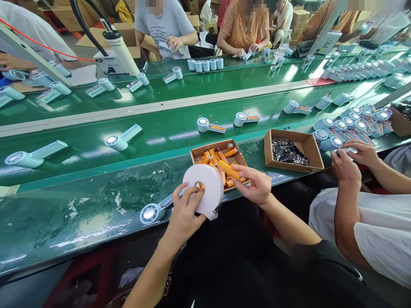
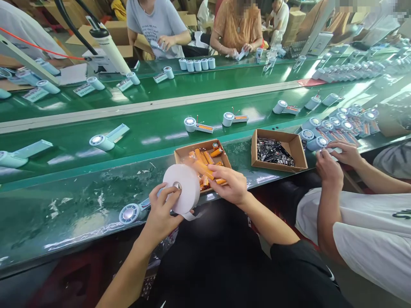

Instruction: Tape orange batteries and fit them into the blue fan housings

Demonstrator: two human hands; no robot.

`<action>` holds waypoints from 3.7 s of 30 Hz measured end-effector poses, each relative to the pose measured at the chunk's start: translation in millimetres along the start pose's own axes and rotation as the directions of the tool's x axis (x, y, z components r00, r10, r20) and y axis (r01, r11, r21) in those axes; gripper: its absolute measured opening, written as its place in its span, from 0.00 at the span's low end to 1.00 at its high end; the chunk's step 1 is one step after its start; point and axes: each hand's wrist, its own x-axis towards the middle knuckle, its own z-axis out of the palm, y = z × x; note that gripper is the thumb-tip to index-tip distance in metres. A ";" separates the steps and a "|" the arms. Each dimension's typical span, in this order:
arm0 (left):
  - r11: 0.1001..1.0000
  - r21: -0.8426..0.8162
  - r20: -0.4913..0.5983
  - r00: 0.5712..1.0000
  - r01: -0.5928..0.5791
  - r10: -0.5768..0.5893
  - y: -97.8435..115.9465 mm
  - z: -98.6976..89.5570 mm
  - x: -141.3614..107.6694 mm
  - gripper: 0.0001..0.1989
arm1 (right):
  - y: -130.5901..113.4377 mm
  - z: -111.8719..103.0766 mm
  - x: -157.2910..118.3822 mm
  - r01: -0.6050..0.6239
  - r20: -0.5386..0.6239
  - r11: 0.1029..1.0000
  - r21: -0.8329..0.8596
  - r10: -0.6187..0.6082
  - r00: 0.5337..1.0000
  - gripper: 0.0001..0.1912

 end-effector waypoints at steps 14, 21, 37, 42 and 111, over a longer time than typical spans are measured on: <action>0.957 0.238 0.044 0.986 -0.168 0.163 -15.2 -23.2 8.7 0.28 | -6.8 5.9 -9.2 -0.569 0.369 0.683 0.458 0.436 0.821 0.29; 0.906 0.380 0.063 0.983 -0.186 0.175 -6.4 -28.3 16.1 0.35 | -14.5 -3.2 33.3 -0.693 0.530 0.671 0.264 0.499 0.686 0.25; 0.958 0.221 -0.052 0.979 -0.181 0.197 41.7 5.1 20.1 0.28 | -3.4 -35.2 41.1 -0.279 -0.285 0.742 0.610 0.533 0.796 0.25; 0.973 0.169 0.030 0.988 -0.156 0.153 33.9 10.5 37.1 0.26 | -12.5 -23.1 32.0 -0.287 -0.244 0.742 0.605 0.516 0.821 0.25; 0.919 0.305 0.505 0.775 0.251 -0.379 -153.4 104.1 285.9 0.19 | 144.7 76.2 198.9 0.033 0.615 0.789 -0.613 0.451 0.647 0.13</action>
